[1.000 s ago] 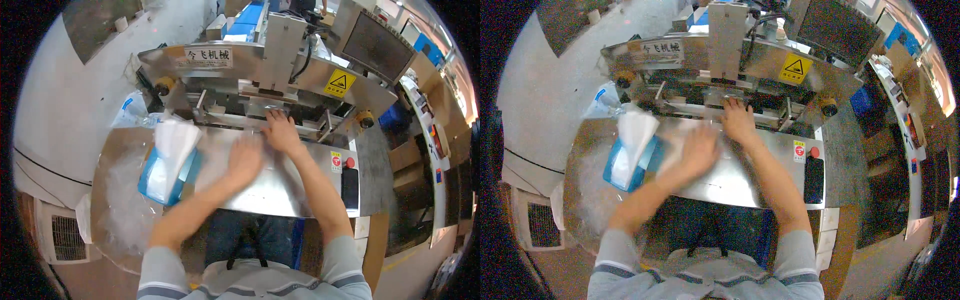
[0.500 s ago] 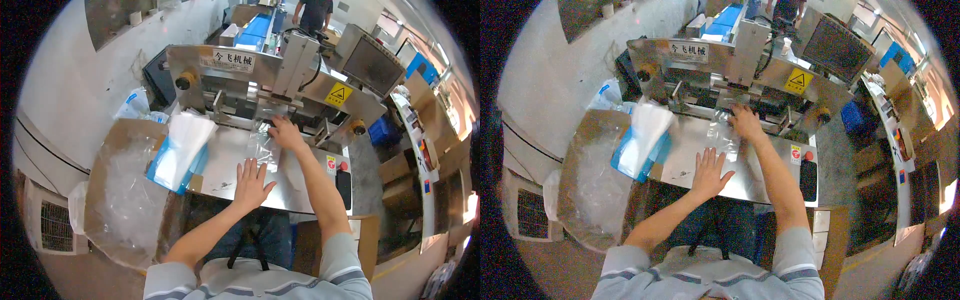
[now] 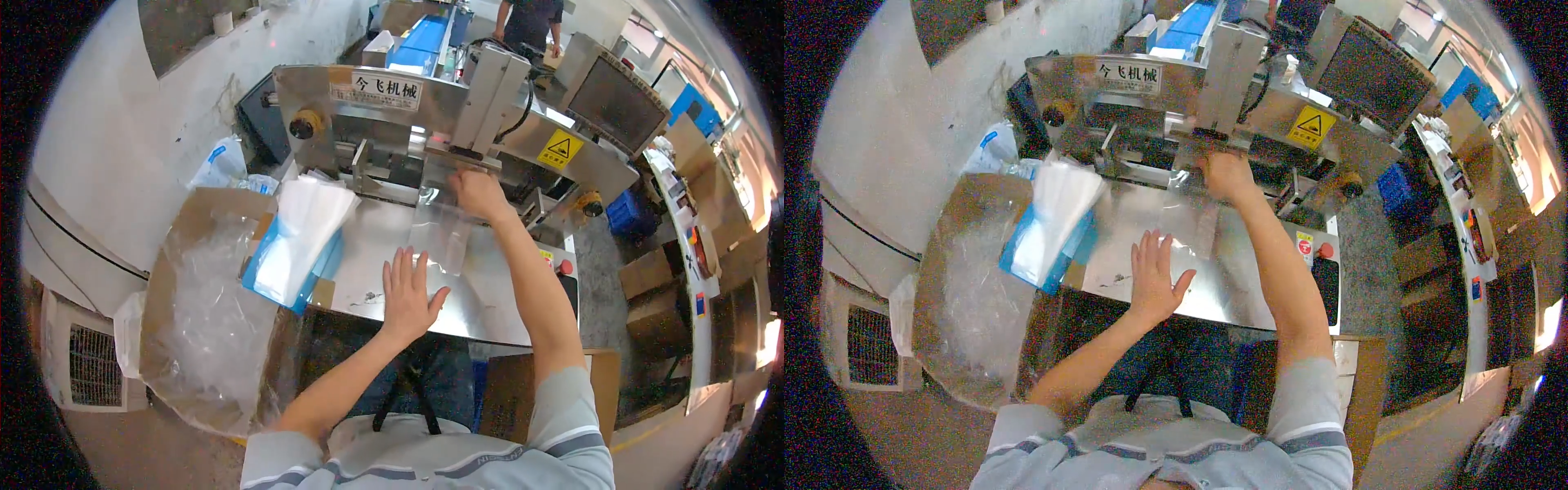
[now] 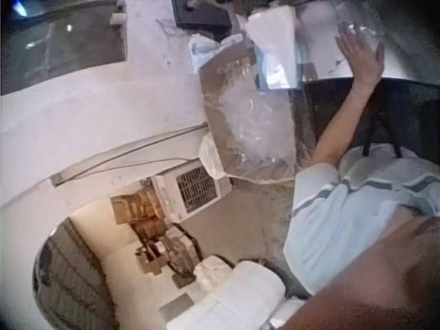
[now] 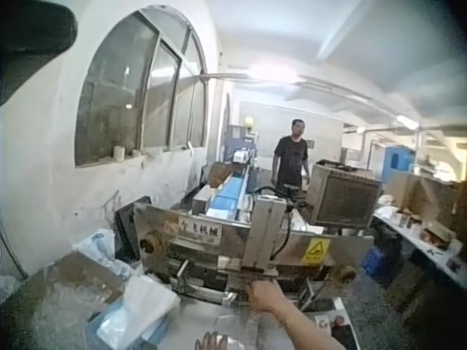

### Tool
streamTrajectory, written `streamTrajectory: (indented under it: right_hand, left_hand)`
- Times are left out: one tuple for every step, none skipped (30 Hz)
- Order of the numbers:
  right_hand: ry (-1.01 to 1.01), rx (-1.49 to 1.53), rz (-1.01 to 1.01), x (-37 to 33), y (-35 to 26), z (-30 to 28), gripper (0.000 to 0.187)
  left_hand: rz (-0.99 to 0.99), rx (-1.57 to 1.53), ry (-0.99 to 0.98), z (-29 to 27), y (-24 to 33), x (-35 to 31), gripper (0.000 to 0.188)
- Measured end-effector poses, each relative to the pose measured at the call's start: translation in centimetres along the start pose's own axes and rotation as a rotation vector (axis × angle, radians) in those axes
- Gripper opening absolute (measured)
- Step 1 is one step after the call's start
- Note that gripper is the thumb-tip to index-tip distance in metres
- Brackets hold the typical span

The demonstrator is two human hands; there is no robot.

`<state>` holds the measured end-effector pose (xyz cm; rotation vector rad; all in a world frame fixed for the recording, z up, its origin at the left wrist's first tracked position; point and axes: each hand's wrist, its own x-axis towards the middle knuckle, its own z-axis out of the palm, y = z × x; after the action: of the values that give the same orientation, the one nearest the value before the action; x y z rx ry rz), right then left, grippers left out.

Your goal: Wrapping small white boxes in plastic film using a heat-sealing machine and packing them into shipping cartons.

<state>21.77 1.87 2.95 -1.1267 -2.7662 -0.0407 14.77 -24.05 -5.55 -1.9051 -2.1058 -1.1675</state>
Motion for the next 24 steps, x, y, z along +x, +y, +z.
streamTrajectory:
  right_hand:
    - [-0.05,-0.013,0.011,0.0,-0.2,-0.7,0.035]
    - [-0.051,-0.016,0.012,0.1,0.0,-0.4,0.035]
    - [0.008,-0.004,-0.004,0.1,0.2,0.1,0.035]
    - [0.066,0.005,-0.019,0.1,0.5,0.2,0.035]
    - [0.064,0.001,-0.017,0.2,0.7,0.2,0.035]
    - [0.041,0.016,0.005,0.5,1.0,0.2,0.035]
    - [0.015,0.035,0.023,0.5,0.9,0.2,0.036]
    - [0.011,0.033,0.023,0.4,0.9,0.2,0.036]
    - [0.023,0.031,0.005,0.2,1.0,0.2,0.034]
    - [0.036,0.029,-0.013,0.0,1.0,0.2,0.032]
    - [0.033,0.027,-0.01,-0.6,1.1,0.3,0.032]
    - [0.137,0.136,-0.01,-1.9,1.5,0.4,0.034]
    - [0.243,0.244,-0.013,-3.1,1.5,0.4,0.037]
    - [0.238,0.243,-0.012,-4.8,1.2,0.4,0.037]
    - [0.274,0.522,0.092,-6.5,-0.1,0.5,0.043]
    - [0.313,0.786,0.214,-8.4,-0.5,0.6,0.049]
    - [0.312,0.786,0.224,-10.3,-0.2,1.5,0.049]
    - [0.292,0.874,0.232,-11.9,0.4,2.8,0.052]
    - [0.278,0.959,0.239,-13.3,0.8,3.7,0.055]
    - [0.281,0.962,0.247,-14.5,0.6,4.4,0.055]
    - [0.223,1.08,0.326,-15.6,0.2,5.1,0.054]
    - [0.167,1.197,0.403,-16.3,-0.1,5.3,0.053]
    - [0.138,1.132,0.398,-16.8,-0.2,5.3,0.053]
    - [0.147,1.136,0.407,-17.0,-0.3,5.3,0.053]
  left_hand:
    - [-0.023,-0.019,0.024,-0.1,0.0,0.0,0.075]
    - [-0.024,-0.046,0.075,0.1,-0.3,-0.2,0.077]
    - [-0.024,-0.049,0.076,0.1,-0.5,-0.2,0.077]
    - [-0.042,-0.084,0.117,0.0,-0.5,-0.2,0.078]
    - [-0.06,-0.119,0.158,0.0,-0.6,-0.2,0.078]
    - [-0.071,-0.155,0.182,0.2,-0.8,-0.3,0.077]
    - [-0.075,-0.157,0.182,0.3,-1.2,-0.4,0.077]
    - [-0.081,-0.185,0.216,0.4,-1.5,-0.4,0.077]
    - [-0.086,-0.214,0.25,0.6,-1.7,-0.5,0.076]
    - [-0.082,-0.242,0.275,0.5,-1.9,-0.4,0.073]
    - [-0.082,-0.246,0.272,0.5,-1.9,-0.4,0.073]
    - [-0.09,-0.262,0.278,0.6,-1.9,-0.5,0.072]
    - [-0.097,-0.276,0.288,0.6,-2.0,-0.4,0.07]
    - [-0.102,-0.28,0.286,0.7,-1.9,-0.5,0.07]
    - [-0.138,-0.306,0.291,0.1,-2.2,-0.7,0.066]
    - [-0.163,-0.349,0.292,-0.3,-2.2,-0.6,0.062]
    - [-0.161,-0.352,0.283,-0.6,-1.9,-0.4,0.062]
    - [-0.244,-0.471,0.25,-1.0,-1.6,0.0,0.059]
    - [-0.323,-0.59,0.217,-1.3,-1.4,0.8,0.056]
    - [-0.42,-0.684,0.171,-1.5,-1.3,1.4,0.055]
    - [-0.417,-0.682,0.163,-1.1,-1.8,2.0,0.055]
    - [-0.443,-0.734,0.142,-0.6,-2.5,2.8,0.056]
    - [-0.469,-0.786,0.117,-0.5,-2.7,3.7,0.058]
    - [-0.494,-0.737,0.064,-0.4,-2.8,4.3,0.062]
